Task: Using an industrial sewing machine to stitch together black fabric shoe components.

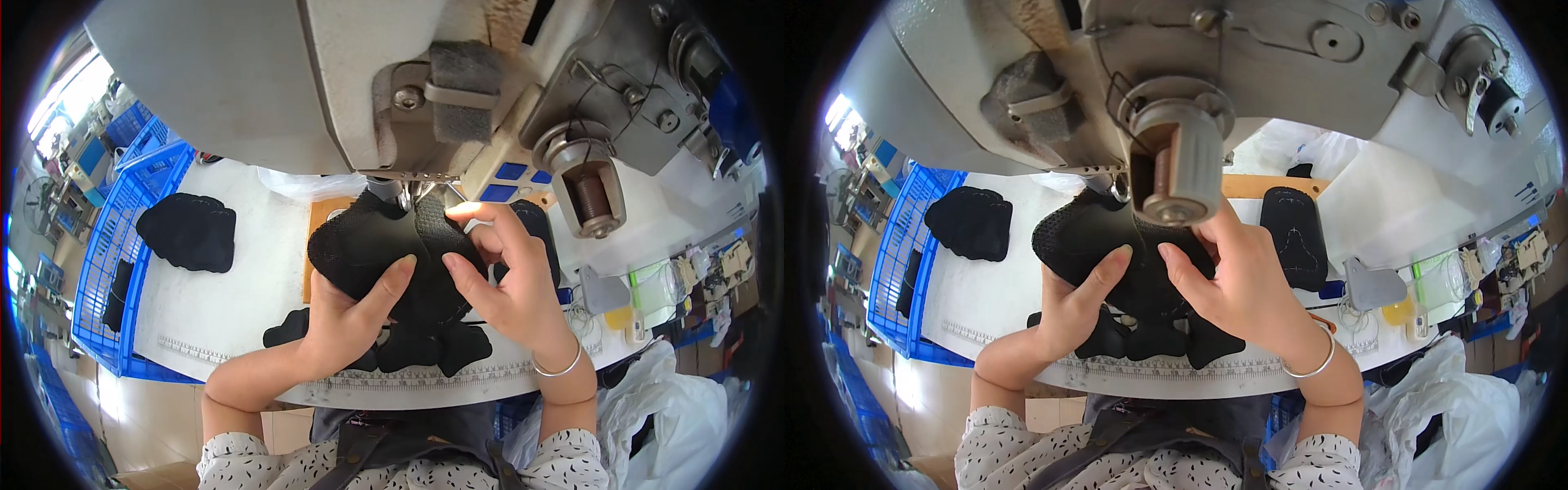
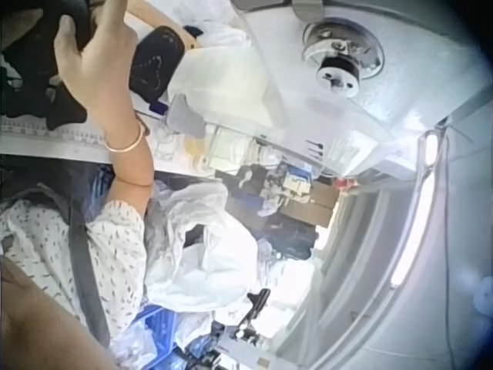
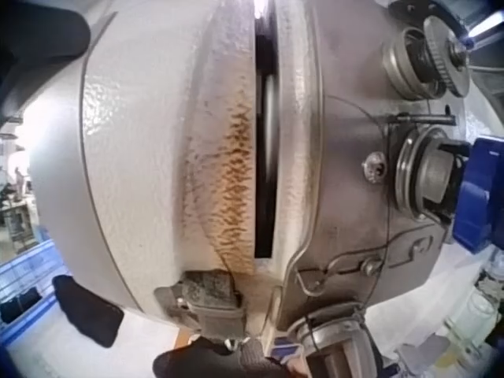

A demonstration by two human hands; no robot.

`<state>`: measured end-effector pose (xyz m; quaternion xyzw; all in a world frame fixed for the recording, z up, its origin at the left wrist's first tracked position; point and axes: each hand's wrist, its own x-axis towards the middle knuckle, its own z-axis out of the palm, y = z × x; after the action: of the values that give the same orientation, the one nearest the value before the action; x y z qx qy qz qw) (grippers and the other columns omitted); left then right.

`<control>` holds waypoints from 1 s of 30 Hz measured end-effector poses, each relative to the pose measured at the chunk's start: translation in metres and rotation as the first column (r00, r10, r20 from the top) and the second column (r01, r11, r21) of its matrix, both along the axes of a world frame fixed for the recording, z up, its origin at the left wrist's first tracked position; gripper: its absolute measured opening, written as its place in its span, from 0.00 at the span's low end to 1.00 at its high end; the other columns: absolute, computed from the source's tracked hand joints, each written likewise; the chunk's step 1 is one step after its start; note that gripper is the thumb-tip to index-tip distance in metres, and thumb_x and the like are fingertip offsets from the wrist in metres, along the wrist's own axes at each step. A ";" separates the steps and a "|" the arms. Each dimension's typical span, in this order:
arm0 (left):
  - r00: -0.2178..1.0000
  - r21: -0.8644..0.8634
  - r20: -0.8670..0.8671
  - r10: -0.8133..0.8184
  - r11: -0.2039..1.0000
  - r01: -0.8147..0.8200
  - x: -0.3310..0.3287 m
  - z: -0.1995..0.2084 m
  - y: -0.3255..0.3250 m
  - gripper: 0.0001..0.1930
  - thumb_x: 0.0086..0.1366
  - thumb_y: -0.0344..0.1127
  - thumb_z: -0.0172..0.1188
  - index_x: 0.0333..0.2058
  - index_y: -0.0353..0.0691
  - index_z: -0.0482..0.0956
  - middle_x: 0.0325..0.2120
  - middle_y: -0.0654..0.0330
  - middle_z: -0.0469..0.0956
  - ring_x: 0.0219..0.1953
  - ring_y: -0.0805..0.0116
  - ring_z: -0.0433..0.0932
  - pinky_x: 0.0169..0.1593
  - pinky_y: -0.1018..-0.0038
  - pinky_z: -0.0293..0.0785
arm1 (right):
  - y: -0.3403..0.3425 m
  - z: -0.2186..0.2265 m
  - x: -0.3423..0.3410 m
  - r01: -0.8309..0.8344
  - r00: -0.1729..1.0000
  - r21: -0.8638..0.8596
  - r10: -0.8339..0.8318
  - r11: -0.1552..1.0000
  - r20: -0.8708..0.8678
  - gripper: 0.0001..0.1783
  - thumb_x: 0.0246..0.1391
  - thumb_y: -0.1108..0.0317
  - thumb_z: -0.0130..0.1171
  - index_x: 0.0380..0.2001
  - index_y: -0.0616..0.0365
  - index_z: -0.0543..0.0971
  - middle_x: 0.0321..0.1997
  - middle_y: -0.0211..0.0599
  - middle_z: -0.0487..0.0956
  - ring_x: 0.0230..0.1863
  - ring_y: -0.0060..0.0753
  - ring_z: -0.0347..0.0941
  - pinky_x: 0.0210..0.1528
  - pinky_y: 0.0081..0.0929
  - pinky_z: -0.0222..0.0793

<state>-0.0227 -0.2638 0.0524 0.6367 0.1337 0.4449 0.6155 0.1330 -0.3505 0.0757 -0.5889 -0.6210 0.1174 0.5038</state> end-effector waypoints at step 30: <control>0.990 -0.084 -0.137 -0.013 0.996 0.002 0.006 0.016 0.028 0.10 0.58 0.32 0.59 0.35 0.33 0.72 0.22 0.65 0.73 0.20 0.83 0.71 0.18 0.85 0.67 | 0.001 0.002 0.005 -0.094 0.984 -0.114 0.075 0.989 -0.160 0.15 0.56 0.72 0.51 0.47 0.60 0.69 0.20 0.23 0.71 0.22 0.08 0.61 0.24 0.10 0.55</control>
<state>-0.0164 -0.2354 0.0679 0.6401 0.1918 0.3917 0.6325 0.1384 -0.3497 0.0773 -0.5805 -0.5960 0.2215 0.5087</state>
